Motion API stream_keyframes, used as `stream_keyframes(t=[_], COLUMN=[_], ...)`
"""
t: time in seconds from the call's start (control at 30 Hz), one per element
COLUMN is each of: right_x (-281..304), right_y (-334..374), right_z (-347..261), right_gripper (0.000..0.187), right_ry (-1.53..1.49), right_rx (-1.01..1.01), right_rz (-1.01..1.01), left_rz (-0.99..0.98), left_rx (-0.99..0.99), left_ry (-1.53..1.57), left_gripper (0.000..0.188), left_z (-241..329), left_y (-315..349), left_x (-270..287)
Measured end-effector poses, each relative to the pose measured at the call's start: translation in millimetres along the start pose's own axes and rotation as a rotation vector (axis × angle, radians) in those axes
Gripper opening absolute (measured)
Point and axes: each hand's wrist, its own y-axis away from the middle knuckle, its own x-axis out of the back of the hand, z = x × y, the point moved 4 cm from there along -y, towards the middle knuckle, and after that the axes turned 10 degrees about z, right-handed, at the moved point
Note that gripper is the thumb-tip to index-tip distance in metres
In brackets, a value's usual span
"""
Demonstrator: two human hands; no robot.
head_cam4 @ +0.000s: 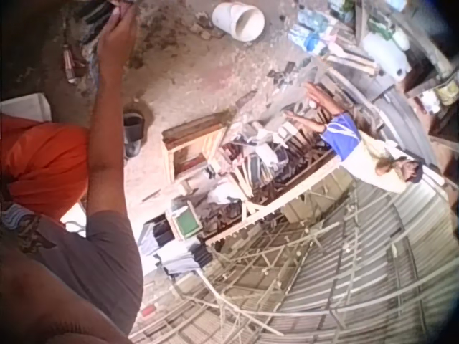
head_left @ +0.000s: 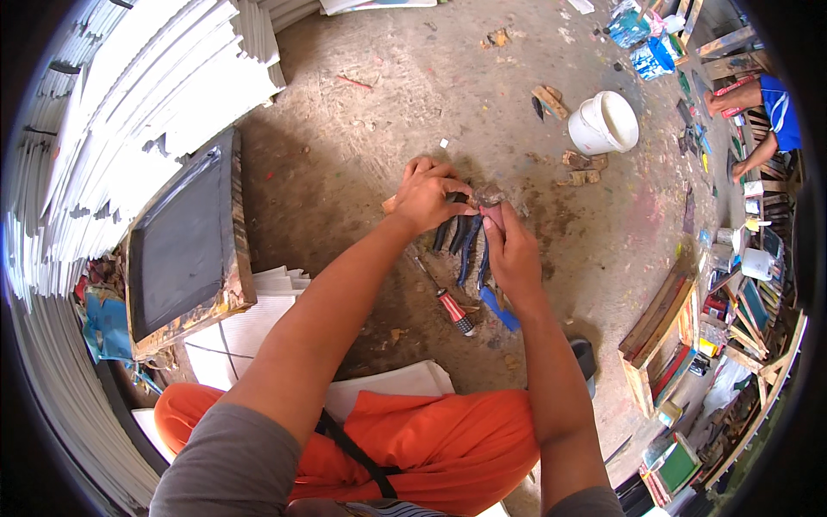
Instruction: The person sits on the floor and uses a hammer and a small wooden block to tap and adjust a wooden frame. They then use pliers to pull out a small piece of wood from the frame and place it on the floor. Finally, they pick up a stack of white rectangular boards and place them on the frame.
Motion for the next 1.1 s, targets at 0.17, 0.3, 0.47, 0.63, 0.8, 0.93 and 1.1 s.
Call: stream_keyframes(t=[0.17, 0.3, 0.47, 0.63, 0.8, 0.93, 1.1], right_x=[-8, -4, -6, -7, -3, 0, 9], right_y=[2, 4, 3, 2, 0, 3, 7], right_z=[0, -3, -1, -1, -5, 5, 8], right_gripper=[0.04, 0.043, 0.042, 0.042, 0.044, 0.042, 0.039], right_ry=[0.038, -0.031, -0.001, 0.039, -0.067, -0.085, -0.059], right_rx=[-0.074, -0.026, -0.075, -0.051, -0.03, -0.045, -0.071], right_rz=[-0.063, 0.014, -0.063, -0.038, 0.023, 0.065, 0.021], left_rz=[-0.002, -0.042, -0.034, 0.0, -0.015, -0.033, -0.045], left_rx=[0.01, 0.017, 0.022, -0.019, 0.009, 0.023, 0.023], left_ry=[-0.015, -0.018, -0.026, -0.023, -0.024, -0.012, -0.058], left_gripper=[0.038, 0.037, 0.037, 0.036, 0.038, 0.036, 0.035], left_z=[-5, -2, -4, -1, -1, -1, -1], left_y=[2, 1, 2, 1, 2, 0, 2], left_x=[-4, -5, -4, -2, -2, -2, -4])
